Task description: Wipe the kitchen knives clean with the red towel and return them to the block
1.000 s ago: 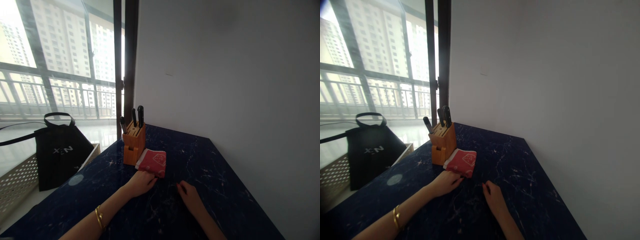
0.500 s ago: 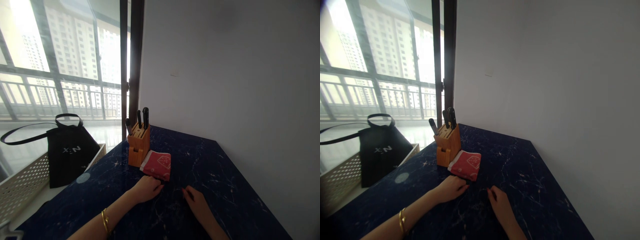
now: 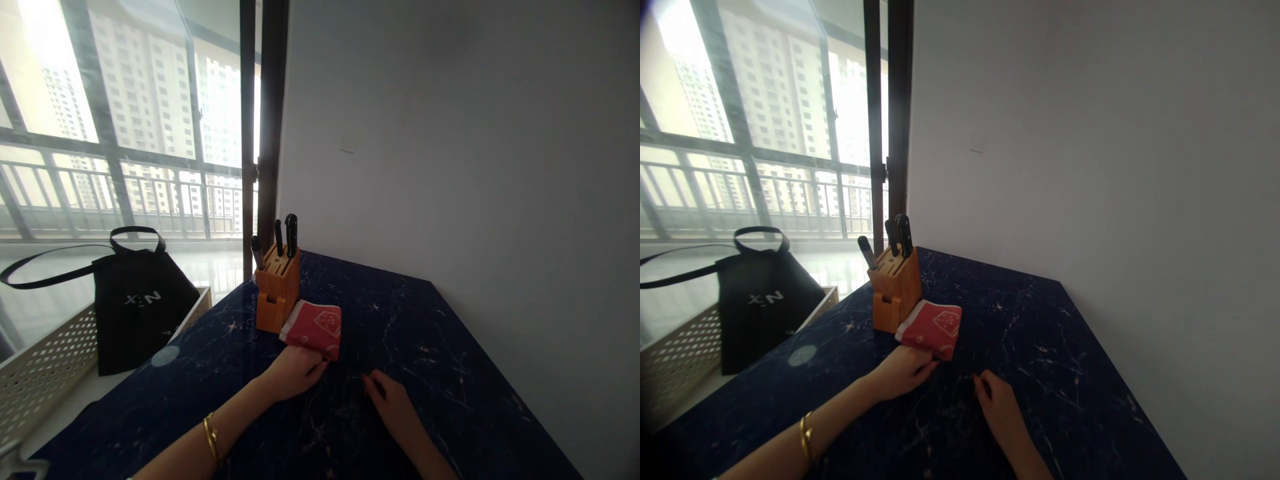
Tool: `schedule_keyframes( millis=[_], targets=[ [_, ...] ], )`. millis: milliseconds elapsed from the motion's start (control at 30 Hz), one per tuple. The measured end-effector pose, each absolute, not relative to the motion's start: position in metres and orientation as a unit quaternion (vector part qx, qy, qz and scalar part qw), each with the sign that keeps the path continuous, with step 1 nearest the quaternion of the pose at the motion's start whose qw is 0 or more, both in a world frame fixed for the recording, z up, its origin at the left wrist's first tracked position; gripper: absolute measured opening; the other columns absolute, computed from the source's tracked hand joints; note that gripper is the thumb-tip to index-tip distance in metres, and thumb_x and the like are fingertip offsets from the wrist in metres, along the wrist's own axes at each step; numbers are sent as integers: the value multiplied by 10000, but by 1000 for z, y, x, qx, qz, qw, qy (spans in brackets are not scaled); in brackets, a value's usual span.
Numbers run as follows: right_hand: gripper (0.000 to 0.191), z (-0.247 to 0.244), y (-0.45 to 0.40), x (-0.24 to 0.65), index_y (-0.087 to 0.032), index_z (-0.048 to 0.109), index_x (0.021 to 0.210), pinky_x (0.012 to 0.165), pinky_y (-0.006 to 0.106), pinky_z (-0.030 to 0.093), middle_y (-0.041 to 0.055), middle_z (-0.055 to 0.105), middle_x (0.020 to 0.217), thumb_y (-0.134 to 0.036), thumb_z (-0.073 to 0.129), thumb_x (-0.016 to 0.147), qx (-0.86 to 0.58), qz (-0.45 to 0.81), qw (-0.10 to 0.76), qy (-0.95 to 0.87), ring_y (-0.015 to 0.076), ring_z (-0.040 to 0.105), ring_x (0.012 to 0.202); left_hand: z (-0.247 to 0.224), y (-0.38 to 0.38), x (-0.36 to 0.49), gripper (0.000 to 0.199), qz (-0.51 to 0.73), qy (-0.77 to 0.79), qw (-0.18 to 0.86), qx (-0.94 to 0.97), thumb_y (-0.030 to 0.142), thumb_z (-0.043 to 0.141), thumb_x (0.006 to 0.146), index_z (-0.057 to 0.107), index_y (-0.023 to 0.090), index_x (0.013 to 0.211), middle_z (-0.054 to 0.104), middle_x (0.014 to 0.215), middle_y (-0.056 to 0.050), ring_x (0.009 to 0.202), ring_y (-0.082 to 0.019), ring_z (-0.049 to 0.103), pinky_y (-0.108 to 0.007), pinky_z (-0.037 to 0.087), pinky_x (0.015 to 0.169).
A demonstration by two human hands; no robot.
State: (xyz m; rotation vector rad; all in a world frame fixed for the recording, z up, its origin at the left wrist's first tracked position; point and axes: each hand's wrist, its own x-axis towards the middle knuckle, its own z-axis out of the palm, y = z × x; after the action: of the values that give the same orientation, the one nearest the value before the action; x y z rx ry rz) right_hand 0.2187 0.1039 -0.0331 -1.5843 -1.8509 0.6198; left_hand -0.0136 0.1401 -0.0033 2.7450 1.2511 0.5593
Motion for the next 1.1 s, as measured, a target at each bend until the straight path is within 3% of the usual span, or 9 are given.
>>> schedule_keyframes(
  millis=[67,200,300,467,533,667,767,1100],
  targets=[
    [381,-31,104,219,-185,481,615,515,228,299,-24,462,548,-454,332,840,-603,238,310,-696,113,422,523,6,138,-18,321,246,423,16,872,275,273,894,545,181,750,579,745,-47,728,-164,542,-276,393,681],
    [328,-26,104,215,-197,458,671,532,234,333,-26,492,590,-457,340,835,-611,247,344,-668,119,466,545,15,146,-35,134,548,457,-99,693,269,464,818,478,177,914,493,935,-77,927,-206,465,-357,378,830],
    [210,-23,107,204,-211,402,734,553,235,363,-40,486,617,-407,408,810,-597,258,383,-656,123,496,574,13,163,-46,459,658,513,-120,538,317,573,741,370,169,1125,406,1109,-108,1058,-244,396,-421,346,889],
    [223,-26,133,180,-226,309,764,506,235,391,-49,507,628,-340,500,744,-596,321,404,-615,131,539,565,-3,196,-56,934,617,612,-42,493,415,688,584,165,126,1301,301,1264,-169,1192,-311,298,-474,231,987],
    [270,-29,147,171,-227,293,758,480,234,393,-49,506,617,-356,527,722,-605,319,407,-605,137,543,550,-9,205,-59,1008,582,638,22,503,416,703,555,115,122,1318,280,1299,-181,1236,-319,248,-465,219,1004],
    [274,-37,167,160,-229,273,748,422,219,386,-52,500,604,-321,529,712,-616,327,408,-589,135,545,515,-14,211,-64,945,540,656,92,520,396,690,578,128,187,1308,375,1272,-126,1174,-260,391,-385,349,937],
    [270,-41,173,156,-232,266,740,397,206,383,-58,492,593,-263,530,695,-623,332,411,-577,134,549,509,-11,208,-67,835,510,681,103,516,435,661,606,204,206,1267,479,1184,-111,1041,-271,519,-382,427,824],
    [186,-35,172,171,-225,308,688,438,201,347,-60,454,573,-170,482,652,-667,271,413,-558,116,501,505,3,201,-42,758,451,727,110,506,525,647,574,262,220,1151,523,1133,-116,946,-304,575,-393,439,746]
  ],
)
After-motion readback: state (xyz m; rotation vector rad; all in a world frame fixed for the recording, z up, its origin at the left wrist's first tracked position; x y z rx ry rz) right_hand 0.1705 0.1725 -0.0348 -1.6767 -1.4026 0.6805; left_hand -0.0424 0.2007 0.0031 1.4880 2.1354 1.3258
